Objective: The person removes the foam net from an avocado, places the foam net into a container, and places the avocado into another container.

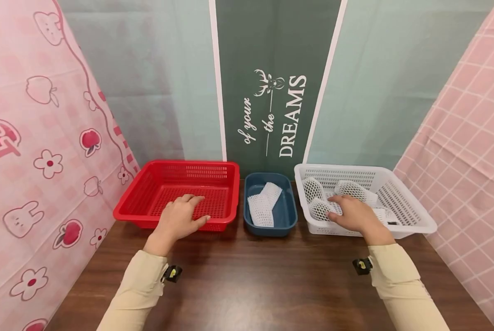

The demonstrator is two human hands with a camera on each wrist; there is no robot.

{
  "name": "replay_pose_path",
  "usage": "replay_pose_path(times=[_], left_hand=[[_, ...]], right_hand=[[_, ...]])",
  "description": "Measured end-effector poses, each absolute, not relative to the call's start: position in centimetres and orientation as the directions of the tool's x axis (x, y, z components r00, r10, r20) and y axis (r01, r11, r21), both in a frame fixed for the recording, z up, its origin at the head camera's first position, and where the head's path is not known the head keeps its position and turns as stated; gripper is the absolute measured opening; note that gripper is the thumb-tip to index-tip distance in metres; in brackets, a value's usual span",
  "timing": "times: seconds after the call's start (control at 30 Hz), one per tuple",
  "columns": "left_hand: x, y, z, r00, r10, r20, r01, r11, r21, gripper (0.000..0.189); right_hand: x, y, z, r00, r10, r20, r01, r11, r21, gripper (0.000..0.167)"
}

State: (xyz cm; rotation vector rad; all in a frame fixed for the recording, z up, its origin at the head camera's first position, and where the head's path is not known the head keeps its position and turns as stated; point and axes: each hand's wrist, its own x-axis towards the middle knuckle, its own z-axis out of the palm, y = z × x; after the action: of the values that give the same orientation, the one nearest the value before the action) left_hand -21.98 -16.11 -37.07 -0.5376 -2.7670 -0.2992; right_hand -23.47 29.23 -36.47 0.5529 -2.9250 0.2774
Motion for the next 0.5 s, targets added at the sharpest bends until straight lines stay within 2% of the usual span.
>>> replay_pose_path(times=[0.5], left_hand=[[-21.8,-12.6,-37.4,-0.859,0.358,0.365,0.446,0.874,0.193,0.06]], right_hand=[[-25.6,30.3,-37.6,-0.921,-0.359,0.153,-0.388,0.887,-0.25,0.044]])
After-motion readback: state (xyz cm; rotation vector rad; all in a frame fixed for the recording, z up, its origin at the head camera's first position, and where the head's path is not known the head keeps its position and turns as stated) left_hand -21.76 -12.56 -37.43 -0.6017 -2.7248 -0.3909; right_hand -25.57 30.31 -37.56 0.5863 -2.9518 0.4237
